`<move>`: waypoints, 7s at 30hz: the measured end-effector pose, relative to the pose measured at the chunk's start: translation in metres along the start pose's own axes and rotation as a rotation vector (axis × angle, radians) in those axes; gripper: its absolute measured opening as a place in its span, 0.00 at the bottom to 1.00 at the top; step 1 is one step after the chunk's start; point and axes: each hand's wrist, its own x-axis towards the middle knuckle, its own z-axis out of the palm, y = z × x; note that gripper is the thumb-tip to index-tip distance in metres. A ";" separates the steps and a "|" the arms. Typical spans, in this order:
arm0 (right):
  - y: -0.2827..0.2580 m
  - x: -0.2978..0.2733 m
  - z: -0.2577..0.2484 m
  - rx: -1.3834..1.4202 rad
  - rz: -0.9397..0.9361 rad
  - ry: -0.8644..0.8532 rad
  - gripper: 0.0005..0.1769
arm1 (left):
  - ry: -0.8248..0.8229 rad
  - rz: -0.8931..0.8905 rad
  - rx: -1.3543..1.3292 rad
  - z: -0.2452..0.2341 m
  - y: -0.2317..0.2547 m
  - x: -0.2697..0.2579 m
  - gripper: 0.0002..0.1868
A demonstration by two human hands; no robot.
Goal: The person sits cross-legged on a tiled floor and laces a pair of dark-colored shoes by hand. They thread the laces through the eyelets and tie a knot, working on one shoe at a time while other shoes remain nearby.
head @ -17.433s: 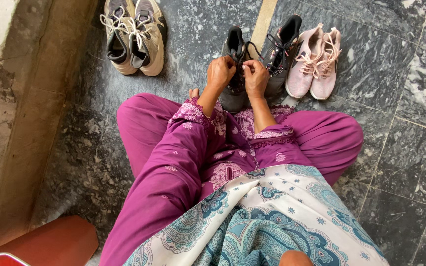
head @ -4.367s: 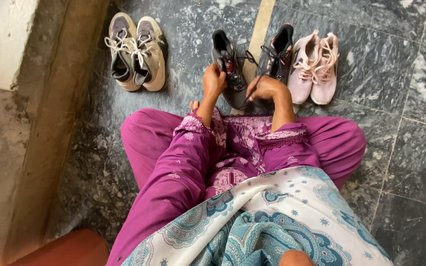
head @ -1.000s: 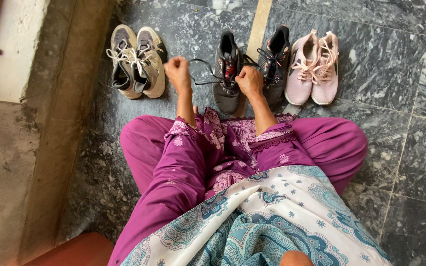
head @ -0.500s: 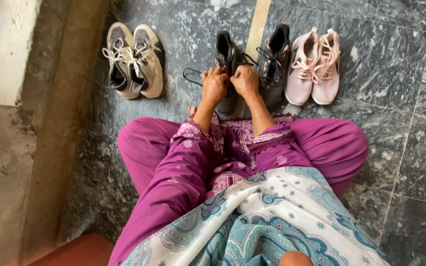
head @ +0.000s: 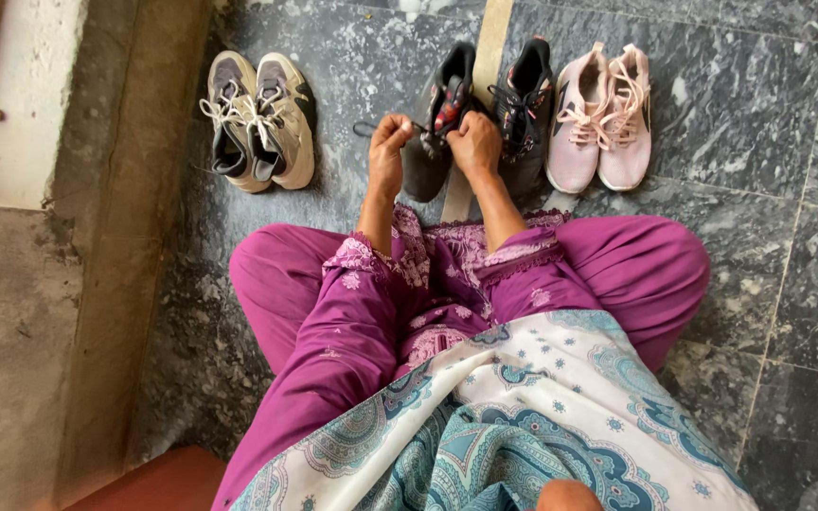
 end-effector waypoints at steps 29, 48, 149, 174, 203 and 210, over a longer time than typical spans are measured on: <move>-0.032 -0.024 -0.029 0.082 -0.102 -0.308 0.03 | 0.008 -0.179 1.390 0.035 -0.027 -0.045 0.38; 0.004 -0.008 -0.050 0.652 0.288 -0.673 0.10 | -0.039 -0.222 1.308 0.029 0.018 -0.041 0.38; 0.007 -0.016 -0.018 1.480 0.477 -0.539 0.05 | 0.199 -0.095 1.026 0.012 -0.012 0.000 0.13; -0.027 -0.006 -0.053 0.974 0.336 -0.698 0.05 | 0.084 -0.103 1.102 0.012 -0.013 0.003 0.11; -0.033 0.000 -0.038 0.792 0.346 -0.617 0.08 | 0.170 -0.127 1.204 0.018 -0.010 0.002 0.11; -0.031 0.030 -0.166 1.271 -0.116 -0.823 0.09 | 0.244 -0.098 1.204 0.005 -0.009 0.006 0.11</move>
